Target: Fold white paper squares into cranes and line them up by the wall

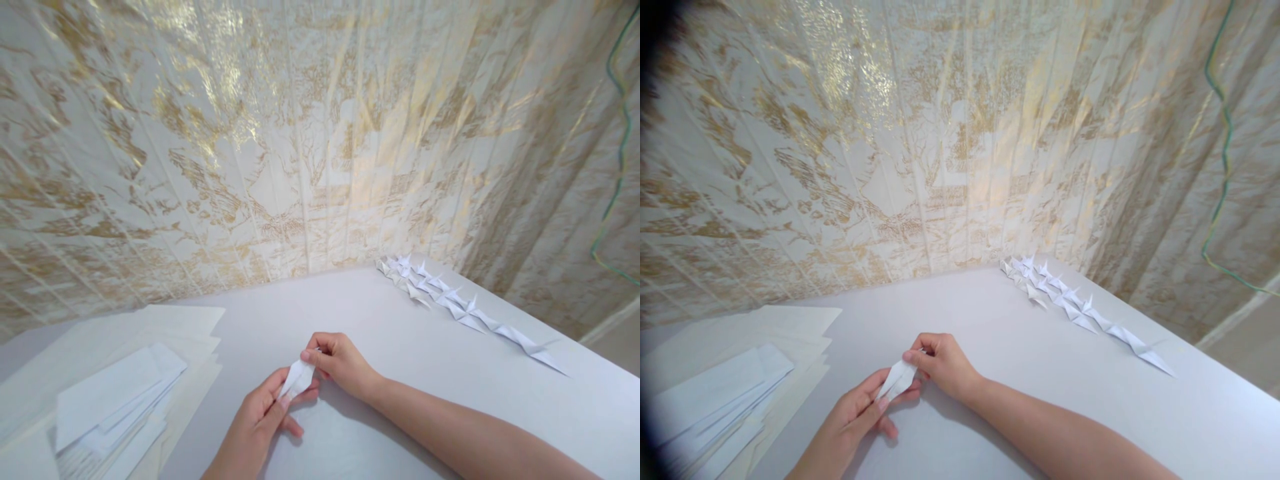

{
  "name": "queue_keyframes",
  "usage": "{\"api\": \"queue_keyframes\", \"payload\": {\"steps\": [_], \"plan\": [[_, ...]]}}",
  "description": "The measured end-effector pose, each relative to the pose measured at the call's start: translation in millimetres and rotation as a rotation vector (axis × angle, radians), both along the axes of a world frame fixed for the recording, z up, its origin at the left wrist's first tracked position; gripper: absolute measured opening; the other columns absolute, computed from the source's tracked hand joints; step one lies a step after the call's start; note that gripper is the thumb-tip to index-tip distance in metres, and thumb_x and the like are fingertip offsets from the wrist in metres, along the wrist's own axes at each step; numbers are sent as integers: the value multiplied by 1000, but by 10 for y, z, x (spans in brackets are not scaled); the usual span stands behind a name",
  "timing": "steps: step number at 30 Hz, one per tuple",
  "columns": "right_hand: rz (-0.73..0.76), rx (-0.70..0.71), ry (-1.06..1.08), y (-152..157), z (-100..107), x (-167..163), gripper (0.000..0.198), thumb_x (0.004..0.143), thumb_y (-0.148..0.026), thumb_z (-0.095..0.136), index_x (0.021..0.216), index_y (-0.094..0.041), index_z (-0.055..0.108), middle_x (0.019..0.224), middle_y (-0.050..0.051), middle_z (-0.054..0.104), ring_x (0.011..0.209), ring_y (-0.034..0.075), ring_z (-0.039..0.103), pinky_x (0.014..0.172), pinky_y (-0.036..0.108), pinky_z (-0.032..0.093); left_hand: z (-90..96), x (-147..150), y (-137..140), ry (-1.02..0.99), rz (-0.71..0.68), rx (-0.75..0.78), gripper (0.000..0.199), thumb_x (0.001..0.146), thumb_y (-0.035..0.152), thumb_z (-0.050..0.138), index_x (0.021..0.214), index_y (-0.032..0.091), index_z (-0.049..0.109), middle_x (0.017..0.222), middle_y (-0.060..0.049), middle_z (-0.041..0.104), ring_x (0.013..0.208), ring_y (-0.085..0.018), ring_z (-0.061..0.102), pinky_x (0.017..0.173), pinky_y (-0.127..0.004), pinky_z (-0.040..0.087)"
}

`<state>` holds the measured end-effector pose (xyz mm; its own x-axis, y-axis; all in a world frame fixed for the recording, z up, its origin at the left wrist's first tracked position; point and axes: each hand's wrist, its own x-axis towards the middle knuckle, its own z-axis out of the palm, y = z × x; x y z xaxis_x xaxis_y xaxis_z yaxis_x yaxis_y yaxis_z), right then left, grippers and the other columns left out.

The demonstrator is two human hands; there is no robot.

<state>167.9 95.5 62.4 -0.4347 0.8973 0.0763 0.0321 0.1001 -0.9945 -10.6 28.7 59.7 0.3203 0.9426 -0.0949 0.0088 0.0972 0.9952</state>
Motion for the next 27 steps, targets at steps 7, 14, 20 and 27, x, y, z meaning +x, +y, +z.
{"api": "queue_keyframes", "payload": {"steps": [7, 14, 20, 27], "plan": [[41, 17, 10, -56, -19, 2, 37, 86, -51, 58, 75, -17, 56, 49, -6, 51, 42, 7, 38, 44, 20, 29, -74, 51, -34, -146, 236, 40, 53, 71, 23, 67, 120, 20, 49, 109, -9, 68, 83, -20, 68, 58, -25, 51], [100, -19, 51, -130, -5, -48, 33, 89, -49, 54, 78, -18, 53, 45, -7, 51, 38, 7, 40, 43, 19, 33, 66, 122, -122, 56, 454, 134, 44, 73, 39, 72, 108, 25, 51, 99, -1, 70, 77, -17, 68, 69, -25, 51], [117, -27, 73, -104, -25, -43, 34, 88, -51, 56, 79, -18, 53, 47, -7, 52, 39, 7, 42, 43, 19, 35, 58, 108, -130, 161, 495, 112, 35, 71, 50, 72, 90, 23, 60, 80, 2, 73, 74, -18, 67, 67, -23, 49], [124, -60, 101, -106, 15, -47, 41, 84, -57, 58, 79, -17, 53, 47, -6, 53, 41, 7, 43, 44, 20, 33, 53, 95, -126, 150, 437, 239, 26, 73, 44, 73, 89, 24, 65, 97, 0, 70, 84, -18, 65, 75, -22, 50]]}}
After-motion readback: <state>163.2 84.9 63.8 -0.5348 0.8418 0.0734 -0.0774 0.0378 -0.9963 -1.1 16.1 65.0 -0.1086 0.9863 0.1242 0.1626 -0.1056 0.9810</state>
